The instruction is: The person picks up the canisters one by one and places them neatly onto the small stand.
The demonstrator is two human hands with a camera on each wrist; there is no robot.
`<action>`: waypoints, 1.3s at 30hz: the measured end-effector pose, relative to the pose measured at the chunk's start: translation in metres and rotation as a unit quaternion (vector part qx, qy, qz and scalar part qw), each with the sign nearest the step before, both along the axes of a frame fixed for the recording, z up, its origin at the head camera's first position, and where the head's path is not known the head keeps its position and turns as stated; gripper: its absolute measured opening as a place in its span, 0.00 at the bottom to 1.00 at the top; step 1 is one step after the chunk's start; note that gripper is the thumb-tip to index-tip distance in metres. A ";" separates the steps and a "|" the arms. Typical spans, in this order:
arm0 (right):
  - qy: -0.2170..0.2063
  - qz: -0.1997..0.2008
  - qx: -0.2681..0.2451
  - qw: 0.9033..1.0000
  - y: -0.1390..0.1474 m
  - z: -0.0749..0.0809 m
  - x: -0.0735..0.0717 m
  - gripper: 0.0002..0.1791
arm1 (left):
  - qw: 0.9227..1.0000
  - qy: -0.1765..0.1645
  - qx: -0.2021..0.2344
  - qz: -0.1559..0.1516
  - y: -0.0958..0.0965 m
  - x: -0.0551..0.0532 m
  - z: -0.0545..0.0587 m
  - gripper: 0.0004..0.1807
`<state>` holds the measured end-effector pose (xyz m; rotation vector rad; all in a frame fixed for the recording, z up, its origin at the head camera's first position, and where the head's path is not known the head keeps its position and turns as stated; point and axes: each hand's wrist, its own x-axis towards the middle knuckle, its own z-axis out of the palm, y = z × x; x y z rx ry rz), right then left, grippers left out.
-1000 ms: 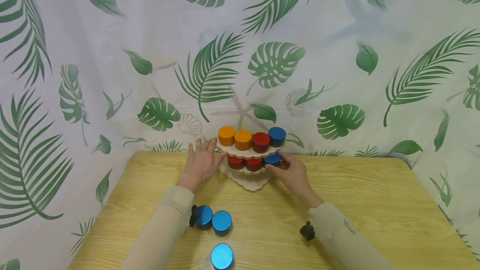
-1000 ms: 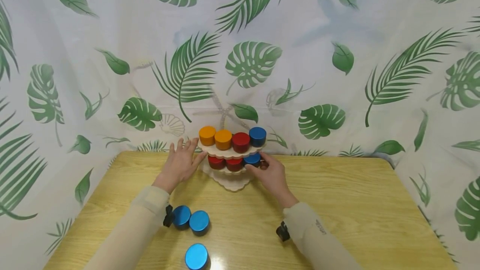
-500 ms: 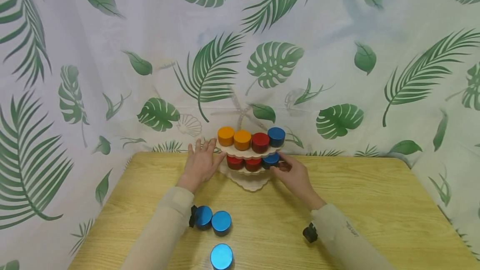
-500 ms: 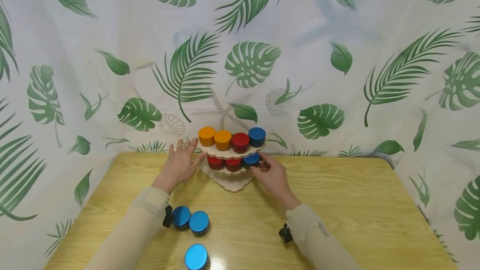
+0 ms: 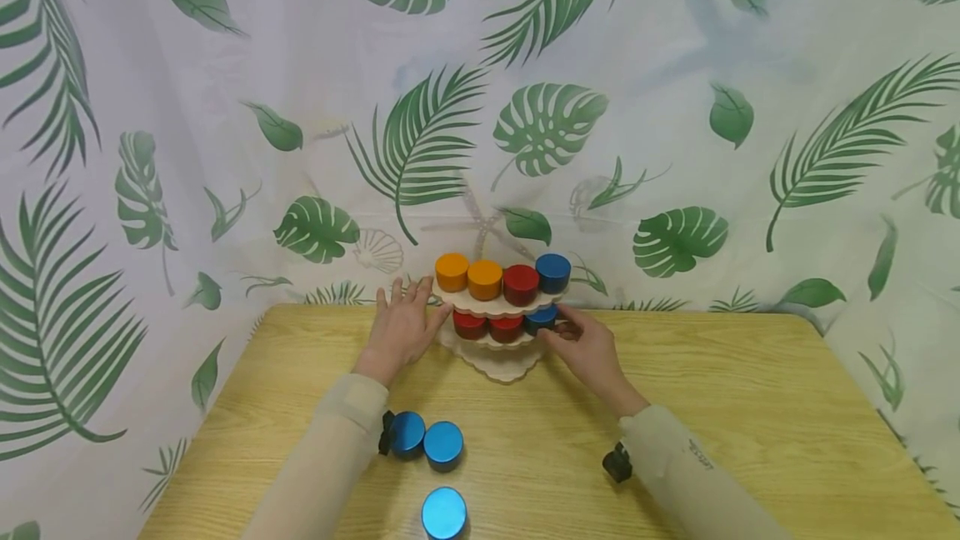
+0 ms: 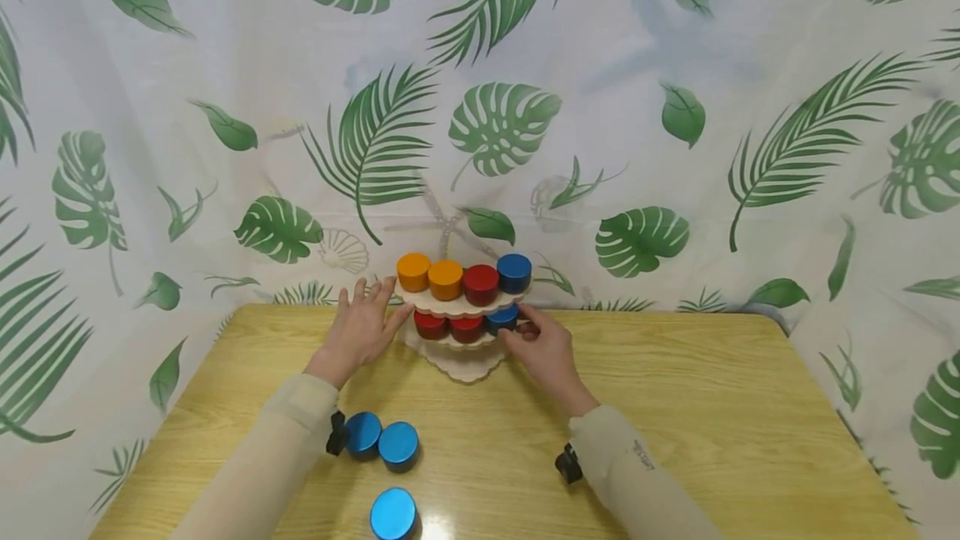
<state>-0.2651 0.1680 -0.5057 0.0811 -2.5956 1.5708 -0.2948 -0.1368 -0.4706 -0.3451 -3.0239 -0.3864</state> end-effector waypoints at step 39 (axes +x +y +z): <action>0.080 0.073 0.311 0.944 0.035 0.040 -0.027 0.36 | 1.000 -0.007 -0.002 0.001 0.002 0.002 0.003 0.42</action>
